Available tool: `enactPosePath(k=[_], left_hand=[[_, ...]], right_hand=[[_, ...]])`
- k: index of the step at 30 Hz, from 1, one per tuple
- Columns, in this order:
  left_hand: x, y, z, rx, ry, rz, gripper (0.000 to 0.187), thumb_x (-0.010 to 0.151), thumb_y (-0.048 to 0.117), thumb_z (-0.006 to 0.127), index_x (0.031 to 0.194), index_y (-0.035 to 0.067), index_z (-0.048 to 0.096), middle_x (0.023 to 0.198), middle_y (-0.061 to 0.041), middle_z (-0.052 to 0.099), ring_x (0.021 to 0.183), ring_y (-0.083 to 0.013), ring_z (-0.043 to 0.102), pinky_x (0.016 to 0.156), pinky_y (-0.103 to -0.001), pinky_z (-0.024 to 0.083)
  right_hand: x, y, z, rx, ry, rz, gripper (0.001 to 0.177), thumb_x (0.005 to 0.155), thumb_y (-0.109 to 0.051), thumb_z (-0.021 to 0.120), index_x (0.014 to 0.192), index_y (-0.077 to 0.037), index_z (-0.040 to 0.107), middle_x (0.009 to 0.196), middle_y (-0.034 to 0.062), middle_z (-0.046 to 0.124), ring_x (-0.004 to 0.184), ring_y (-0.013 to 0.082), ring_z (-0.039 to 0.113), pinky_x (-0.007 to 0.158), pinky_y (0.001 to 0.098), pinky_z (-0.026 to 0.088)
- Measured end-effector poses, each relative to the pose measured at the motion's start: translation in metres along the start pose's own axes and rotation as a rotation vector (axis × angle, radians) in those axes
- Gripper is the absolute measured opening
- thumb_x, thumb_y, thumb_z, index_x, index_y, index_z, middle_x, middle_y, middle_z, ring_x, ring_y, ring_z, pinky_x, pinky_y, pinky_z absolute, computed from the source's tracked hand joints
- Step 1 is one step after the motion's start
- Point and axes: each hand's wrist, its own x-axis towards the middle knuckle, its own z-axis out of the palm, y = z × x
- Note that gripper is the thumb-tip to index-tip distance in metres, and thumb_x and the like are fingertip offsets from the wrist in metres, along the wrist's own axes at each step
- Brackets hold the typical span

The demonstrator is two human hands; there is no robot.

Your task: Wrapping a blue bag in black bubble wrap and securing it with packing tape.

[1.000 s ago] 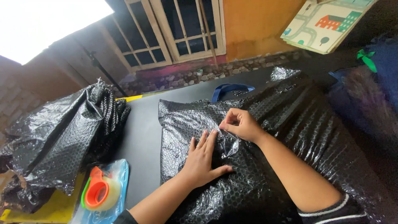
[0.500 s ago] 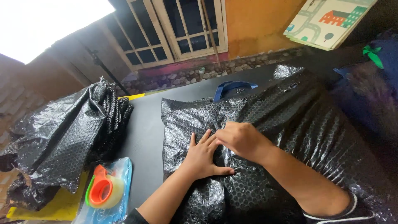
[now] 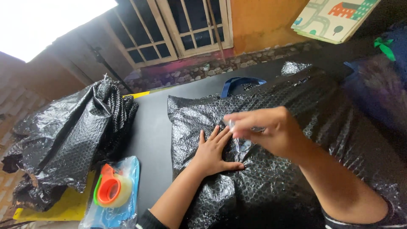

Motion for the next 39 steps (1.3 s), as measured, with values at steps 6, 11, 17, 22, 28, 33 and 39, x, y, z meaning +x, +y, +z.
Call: enactPosePath(k=[6,11,17,22,28,33,39], left_hand=[[-0.007,0.003,-0.006,-0.060,0.111,0.029,0.112,0.074,0.078,0.063,0.159,0.013,0.032,0.165,-0.010,0.035,0.156,-0.0354,0.020,0.117,-0.078,-0.001],[0.010,-0.031,0.035,-0.651,0.462,0.293,0.112,0.066,0.068,0.083,0.155,0.014,0.044,0.155,-0.015,0.049,0.148,-0.0399,0.038,0.117,-0.074,0.011],[0.025,-0.052,0.054,-1.375,0.654,0.396,0.051,0.093,0.024,0.075,0.133,-0.005,0.062,0.113,-0.024,0.069,0.103,-0.0360,0.071,0.099,-0.051,0.055],[0.038,-0.052,0.061,-1.444,0.794,0.195,0.039,0.076,0.003,0.091,0.105,0.001,0.065,0.085,-0.009,0.070,0.076,-0.0186,0.072,0.075,-0.034,0.061],[0.028,-0.041,0.047,-1.353,0.850,0.040,0.016,0.088,0.009,0.084,0.091,0.005,0.069,0.068,-0.006,0.071,0.068,-0.0098,0.066,0.071,-0.025,0.054],[0.025,-0.040,0.050,-1.312,0.870,-0.011,0.013,0.096,0.013,0.075,0.100,0.001,0.074,0.077,-0.010,0.075,0.076,-0.0124,0.070,0.076,-0.030,0.060],[0.024,-0.037,0.051,-1.236,0.913,-0.034,0.016,0.100,0.014,0.068,0.104,-0.001,0.074,0.076,-0.012,0.075,0.076,-0.0152,0.073,0.076,-0.033,0.062]], right_hand=[[0.012,0.025,-0.006,0.231,-0.112,0.182,0.006,0.087,-0.010,0.076,0.091,-0.010,0.080,0.140,0.0244,0.065,0.083,0.0278,0.081,0.074,0.0374,0.065],[0.005,0.099,0.009,0.675,-0.065,0.230,0.003,0.089,-0.016,0.078,0.091,-0.016,0.080,0.125,0.0142,0.075,0.114,0.0294,0.073,0.087,0.0452,0.063],[-0.009,0.164,0.039,0.998,0.102,0.413,0.003,0.089,-0.003,0.074,0.091,-0.004,0.075,0.131,0.0193,0.069,0.088,0.0303,0.078,0.087,0.0525,0.065],[-0.020,0.176,0.050,0.995,0.044,0.414,0.006,0.087,-0.004,0.077,0.093,-0.001,0.077,0.130,0.0204,0.068,0.093,0.0332,0.077,0.087,0.0559,0.065],[-0.027,0.183,0.057,0.934,0.126,0.386,0.017,0.077,0.004,0.083,0.089,0.010,0.074,0.112,0.0286,0.069,0.086,0.0396,0.078,0.081,0.0556,0.066],[-0.025,0.175,0.055,0.758,0.318,0.482,0.017,0.079,0.008,0.082,0.093,0.011,0.074,0.093,0.0232,0.073,0.079,0.0320,0.078,0.076,0.0451,0.068],[-0.018,0.142,0.046,0.346,0.343,0.566,0.023,0.074,-0.001,0.091,0.094,0.001,0.080,0.076,0.0089,0.076,0.069,0.0112,0.071,0.066,0.0258,0.063]])
